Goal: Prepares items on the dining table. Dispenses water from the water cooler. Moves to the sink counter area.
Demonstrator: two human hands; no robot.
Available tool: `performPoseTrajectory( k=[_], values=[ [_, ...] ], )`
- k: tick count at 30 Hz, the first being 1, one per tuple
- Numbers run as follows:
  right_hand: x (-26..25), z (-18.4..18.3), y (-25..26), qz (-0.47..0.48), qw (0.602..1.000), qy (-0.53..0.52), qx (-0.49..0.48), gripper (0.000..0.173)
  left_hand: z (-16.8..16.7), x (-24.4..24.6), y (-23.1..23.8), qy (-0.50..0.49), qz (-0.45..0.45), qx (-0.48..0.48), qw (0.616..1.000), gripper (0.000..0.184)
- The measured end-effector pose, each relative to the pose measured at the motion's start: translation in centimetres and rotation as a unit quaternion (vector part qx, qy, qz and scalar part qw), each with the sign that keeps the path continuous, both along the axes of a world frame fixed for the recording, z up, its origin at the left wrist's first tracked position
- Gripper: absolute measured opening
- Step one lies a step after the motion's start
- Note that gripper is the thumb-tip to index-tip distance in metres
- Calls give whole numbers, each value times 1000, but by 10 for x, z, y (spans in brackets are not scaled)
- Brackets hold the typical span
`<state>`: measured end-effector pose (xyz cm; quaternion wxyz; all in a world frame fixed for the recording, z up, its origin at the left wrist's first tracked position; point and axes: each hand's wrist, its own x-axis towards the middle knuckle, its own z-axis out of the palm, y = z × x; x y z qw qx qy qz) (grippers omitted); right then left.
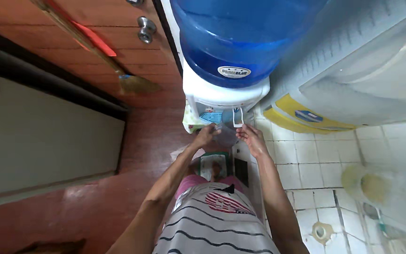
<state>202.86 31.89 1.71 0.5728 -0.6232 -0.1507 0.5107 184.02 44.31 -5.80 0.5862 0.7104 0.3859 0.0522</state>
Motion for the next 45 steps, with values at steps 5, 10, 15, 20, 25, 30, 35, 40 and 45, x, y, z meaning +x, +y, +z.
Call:
performPoseTrajectory(
  k=[5, 10, 15, 20, 25, 30, 35, 40, 45],
  values=[
    [3, -10, -15, -66, 995, -60, -51, 28, 2, 2, -3, 3, 6, 0, 1000, 34],
    [8, -19, -22, -3, 989, -19, -145, 60, -1, 3, -9, -2, 25, 1, 1000, 33],
    [6, -23, -3, 58, 984, 1, -166, 60, -1, 5, -13, 2, 33, 3, 999, 34],
    [0, -27, 12, 21, 985, 35, -167, 43, -5, 5, -16, 3, 27, 14, 1000, 34],
    [-1, -19, 18, 9, 986, 39, -159, 37, 1, 2, -13, -3, 11, -7, 1000, 35],
    [-5, -16, 21, -17, 985, 43, -165, 42, 0, 1, -8, -6, -4, -27, 1000, 36],
    [-2, -12, 22, -30, 984, 34, -171, 45, -2, -1, -4, -34, -17, -59, 998, 42],
    [-8, -10, 26, -42, 983, 23, -176, 43, 5, -3, 2, -18, -63, -25, 998, 43],
    [-14, 3, 29, -60, 985, 4, -164, 44, 13, -2, 7, -32, -67, -31, 997, 40]
  ],
)
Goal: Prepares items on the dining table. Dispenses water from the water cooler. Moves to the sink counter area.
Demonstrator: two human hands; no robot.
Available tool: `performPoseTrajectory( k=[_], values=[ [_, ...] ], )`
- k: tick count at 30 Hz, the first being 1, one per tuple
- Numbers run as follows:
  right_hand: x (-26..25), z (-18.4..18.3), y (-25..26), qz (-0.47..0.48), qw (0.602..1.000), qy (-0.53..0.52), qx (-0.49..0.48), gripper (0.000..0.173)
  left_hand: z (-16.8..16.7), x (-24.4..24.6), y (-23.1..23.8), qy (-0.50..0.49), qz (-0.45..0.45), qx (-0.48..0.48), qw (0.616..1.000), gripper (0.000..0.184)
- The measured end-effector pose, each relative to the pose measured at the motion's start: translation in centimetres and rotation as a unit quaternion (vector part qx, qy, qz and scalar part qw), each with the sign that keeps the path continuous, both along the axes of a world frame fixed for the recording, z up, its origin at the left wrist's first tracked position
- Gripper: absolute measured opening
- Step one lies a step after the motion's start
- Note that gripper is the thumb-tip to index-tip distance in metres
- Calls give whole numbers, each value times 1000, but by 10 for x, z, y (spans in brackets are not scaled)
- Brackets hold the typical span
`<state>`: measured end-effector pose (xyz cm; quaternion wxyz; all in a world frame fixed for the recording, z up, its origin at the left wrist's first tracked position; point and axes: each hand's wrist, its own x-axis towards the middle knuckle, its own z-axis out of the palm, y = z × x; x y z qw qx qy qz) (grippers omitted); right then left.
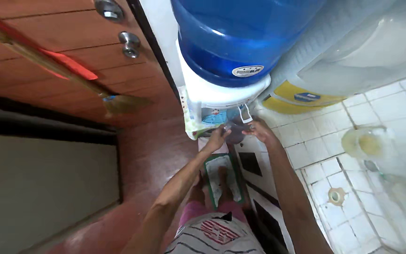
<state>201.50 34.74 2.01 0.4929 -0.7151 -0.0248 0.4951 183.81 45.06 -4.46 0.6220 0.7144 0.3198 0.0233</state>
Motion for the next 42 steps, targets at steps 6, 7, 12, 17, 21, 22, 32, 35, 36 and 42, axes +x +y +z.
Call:
performPoseTrajectory(
  k=[6, 7, 12, 17, 21, 22, 32, 35, 36, 42],
  values=[
    [-63, -31, -19, -224, 969, -33, 101, 51, 6, -2, 8, 16, -38, 12, 999, 40],
    [-75, -38, -20, -253, 961, -33, 106, 55, 8, -3, 8, 19, -52, 24, 998, 41],
    [-101, -51, -23, -300, 944, 13, 136, 62, 1, -14, 19, 25, -58, 16, 998, 39],
    [-104, -50, -26, -305, 941, 18, 144, 64, 11, -18, 23, 36, -84, 11, 996, 40],
    [-108, -60, -50, -291, 943, -8, 162, 57, 27, -16, 23, 35, -103, 18, 994, 38],
    [-108, -65, -56, -291, 944, -9, 157, 57, 27, -16, 24, 29, -106, 18, 994, 38],
    [-114, -88, -34, -339, 932, 85, 100, 56, -3, -9, 28, 12, -104, 29, 994, 38],
    [-113, -79, -44, -304, 942, 88, 112, 59, 3, -8, 29, 16, -106, 30, 994, 37],
    [-113, -77, -50, -285, 948, 89, 112, 60, 5, -9, 29, 18, -111, 35, 993, 36],
    [-97, -82, -83, -246, 959, 91, 105, 57, 5, -9, 24, 25, -95, 47, 994, 37]
  ],
)
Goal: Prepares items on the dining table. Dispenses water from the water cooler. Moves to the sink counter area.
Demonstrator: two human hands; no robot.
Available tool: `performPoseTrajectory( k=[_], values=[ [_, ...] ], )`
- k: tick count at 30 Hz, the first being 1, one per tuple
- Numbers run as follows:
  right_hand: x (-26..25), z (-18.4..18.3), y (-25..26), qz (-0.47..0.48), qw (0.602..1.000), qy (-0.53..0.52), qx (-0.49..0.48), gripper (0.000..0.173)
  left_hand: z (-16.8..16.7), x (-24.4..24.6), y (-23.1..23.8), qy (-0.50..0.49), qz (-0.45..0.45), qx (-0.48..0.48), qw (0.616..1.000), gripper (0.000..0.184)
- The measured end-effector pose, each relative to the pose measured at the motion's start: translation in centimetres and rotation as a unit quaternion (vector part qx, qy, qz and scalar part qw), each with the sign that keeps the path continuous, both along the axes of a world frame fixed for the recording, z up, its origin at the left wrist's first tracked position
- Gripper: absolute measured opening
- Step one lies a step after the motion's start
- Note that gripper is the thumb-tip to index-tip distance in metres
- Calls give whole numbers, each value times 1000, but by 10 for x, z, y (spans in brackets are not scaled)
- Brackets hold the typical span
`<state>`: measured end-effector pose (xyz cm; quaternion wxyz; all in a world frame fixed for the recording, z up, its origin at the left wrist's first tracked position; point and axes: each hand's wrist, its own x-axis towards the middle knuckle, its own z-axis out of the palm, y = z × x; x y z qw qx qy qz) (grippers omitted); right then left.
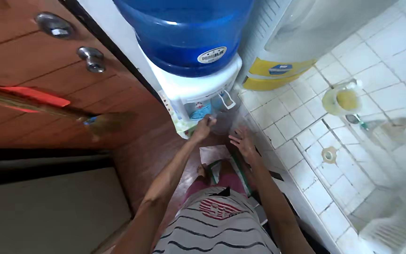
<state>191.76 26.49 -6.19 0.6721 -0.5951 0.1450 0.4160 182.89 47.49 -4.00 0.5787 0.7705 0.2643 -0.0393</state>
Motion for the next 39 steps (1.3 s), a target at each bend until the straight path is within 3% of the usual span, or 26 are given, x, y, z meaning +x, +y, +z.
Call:
performPoseTrajectory(
  k=[2, 4, 7, 9, 15, 28, 39],
  values=[
    [9, 4, -10, 10, 999, -37, -23, 55, 3, 4, -3, 1, 6, 0, 1000, 37],
    [21, 8, -26, 31, 988, -138, -66, 52, 6, 7, -9, -2, 9, 7, 1000, 36],
    [46, 3, -60, 75, 934, -315, -151, 52, 8, 7, -12, -4, 10, 24, 1000, 36],
    [63, -4, -86, 91, 907, -359, -198, 52, 4, 6, -17, -7, 24, 30, 999, 36],
    [77, -26, -131, 112, 903, -351, -222, 50, 12, -4, -33, -7, 67, 15, 998, 37],
    [82, -40, -128, 118, 904, -383, -149, 49, -3, -1, -41, 4, 76, 39, 996, 40],
    [61, -2, -154, 86, 923, -353, -124, 46, -10, 13, -38, -8, 103, 8, 995, 35]
  ],
)
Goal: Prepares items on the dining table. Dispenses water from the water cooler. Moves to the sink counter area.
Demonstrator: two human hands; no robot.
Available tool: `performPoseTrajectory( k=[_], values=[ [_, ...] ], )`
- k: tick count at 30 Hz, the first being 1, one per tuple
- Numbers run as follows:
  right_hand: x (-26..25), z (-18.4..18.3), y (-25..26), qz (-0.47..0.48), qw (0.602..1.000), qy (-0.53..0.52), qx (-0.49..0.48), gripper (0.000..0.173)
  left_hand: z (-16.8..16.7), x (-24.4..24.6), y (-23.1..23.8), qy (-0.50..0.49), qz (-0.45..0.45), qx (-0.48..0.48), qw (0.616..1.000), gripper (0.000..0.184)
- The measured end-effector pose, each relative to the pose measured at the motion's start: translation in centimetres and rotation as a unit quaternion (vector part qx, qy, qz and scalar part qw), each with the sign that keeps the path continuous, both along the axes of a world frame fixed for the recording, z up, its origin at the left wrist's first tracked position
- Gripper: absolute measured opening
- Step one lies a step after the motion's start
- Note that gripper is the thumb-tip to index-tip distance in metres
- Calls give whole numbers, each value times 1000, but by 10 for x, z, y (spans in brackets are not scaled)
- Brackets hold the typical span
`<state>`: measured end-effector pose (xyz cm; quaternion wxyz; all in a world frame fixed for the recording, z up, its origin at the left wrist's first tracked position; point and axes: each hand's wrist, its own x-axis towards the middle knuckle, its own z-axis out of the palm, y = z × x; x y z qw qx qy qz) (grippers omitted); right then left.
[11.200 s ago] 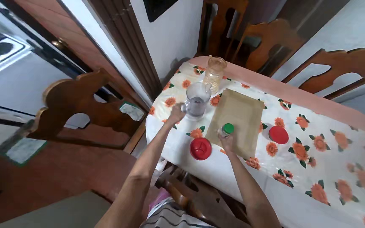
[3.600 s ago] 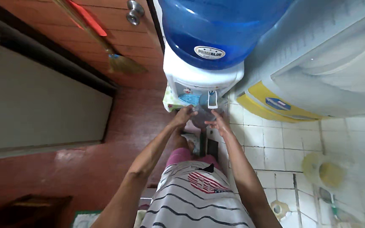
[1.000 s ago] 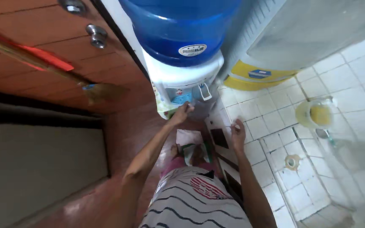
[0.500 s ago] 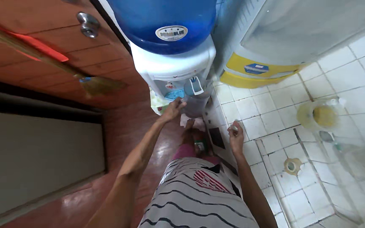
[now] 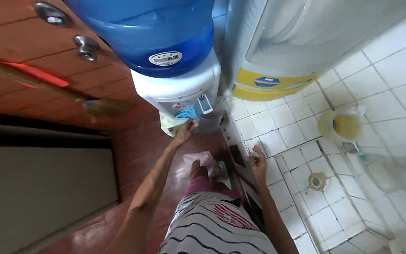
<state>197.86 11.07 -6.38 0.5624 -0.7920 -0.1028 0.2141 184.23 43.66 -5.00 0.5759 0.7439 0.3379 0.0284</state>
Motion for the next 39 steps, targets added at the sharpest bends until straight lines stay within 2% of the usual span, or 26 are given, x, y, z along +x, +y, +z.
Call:
performPoseTrajectory(
  k=[5, 11, 14, 16, 18, 23, 28, 33, 37, 39],
  values=[
    [-7, 7, 27, 65, 997, 29, 8, 46, -6, -2, 3, -3, 2, 2, 1000, 34],
    [3, 33, 112, 166, 983, 69, -26, 56, -5, 0, 2, 1, -4, 5, 1000, 36],
    [8, 48, 154, 177, 966, 185, -40, 72, 0, 0, 2, -4, -13, -5, 1000, 39],
    [10, 56, 177, 157, 954, 249, -52, 74, 0, -1, 4, -10, -25, -3, 1000, 40],
    [13, 59, 194, 137, 951, 269, -74, 72, 0, -4, 5, -11, -38, 1, 999, 40],
    [16, 68, 220, 93, 952, 282, -71, 45, 0, -14, 5, -22, -53, -6, 998, 43],
    [17, 73, 227, 77, 948, 300, -71, 52, 1, -17, -1, -26, -24, -48, 998, 43],
    [21, 75, 228, 80, 949, 297, -66, 49, 4, -16, -7, -32, 11, -56, 998, 43],
    [29, 75, 228, 101, 950, 286, -69, 44, 2, -26, -24, -70, 87, -13, 994, 63],
    [34, 75, 229, 112, 949, 284, -73, 45, -2, -37, -34, -84, 147, 11, 986, 66]
  ],
)
